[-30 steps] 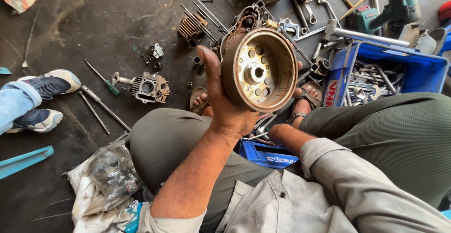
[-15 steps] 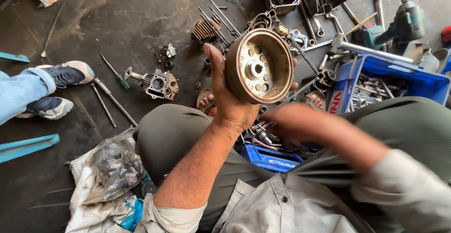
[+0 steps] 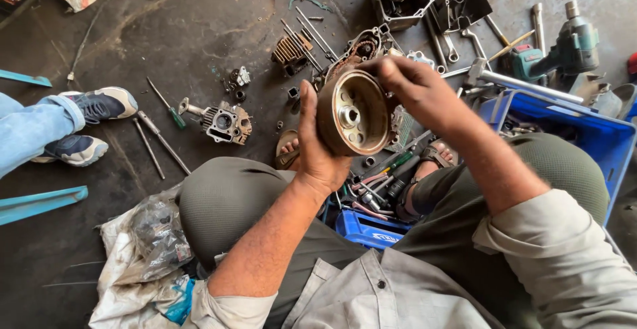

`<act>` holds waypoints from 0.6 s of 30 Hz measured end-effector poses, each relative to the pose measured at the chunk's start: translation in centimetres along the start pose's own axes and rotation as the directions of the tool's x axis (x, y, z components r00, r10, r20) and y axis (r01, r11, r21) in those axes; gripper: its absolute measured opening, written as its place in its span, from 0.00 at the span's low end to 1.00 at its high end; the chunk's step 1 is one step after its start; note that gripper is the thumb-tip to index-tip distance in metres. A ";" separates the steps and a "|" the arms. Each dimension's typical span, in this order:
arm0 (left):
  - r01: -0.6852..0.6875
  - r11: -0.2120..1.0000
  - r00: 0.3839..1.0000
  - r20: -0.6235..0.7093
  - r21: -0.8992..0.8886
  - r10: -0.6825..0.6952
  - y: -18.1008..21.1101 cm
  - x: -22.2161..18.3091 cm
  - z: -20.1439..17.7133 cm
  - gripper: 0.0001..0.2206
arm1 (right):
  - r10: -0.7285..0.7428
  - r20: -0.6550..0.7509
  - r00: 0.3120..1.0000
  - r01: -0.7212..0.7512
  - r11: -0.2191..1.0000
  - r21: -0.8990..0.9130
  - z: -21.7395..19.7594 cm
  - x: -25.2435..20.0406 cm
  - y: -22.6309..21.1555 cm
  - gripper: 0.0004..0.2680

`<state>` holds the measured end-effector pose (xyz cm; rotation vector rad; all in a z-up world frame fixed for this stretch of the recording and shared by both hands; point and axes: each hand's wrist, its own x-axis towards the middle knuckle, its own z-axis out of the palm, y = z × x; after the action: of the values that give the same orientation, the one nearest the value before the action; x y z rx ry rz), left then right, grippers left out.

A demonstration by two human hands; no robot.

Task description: The recorder is repairing or assembling a motorcycle engine, manipulating internal components like the flywheel and chain.

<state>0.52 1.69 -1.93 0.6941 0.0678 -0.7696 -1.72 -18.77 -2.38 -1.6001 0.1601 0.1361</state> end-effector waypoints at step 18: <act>0.220 0.973 0.968 -0.144 0.077 -0.207 1.8 2.7 -1.5 0.49 | -0.202 -0.252 0.946 0.119 0.944 -0.309 4.2 -1.2 -1.3 0.11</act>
<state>3.94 1.79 -2.91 0.8356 0.2348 -0.9364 -2.56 -14.49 -1.04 -1.9158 0.2357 -0.2078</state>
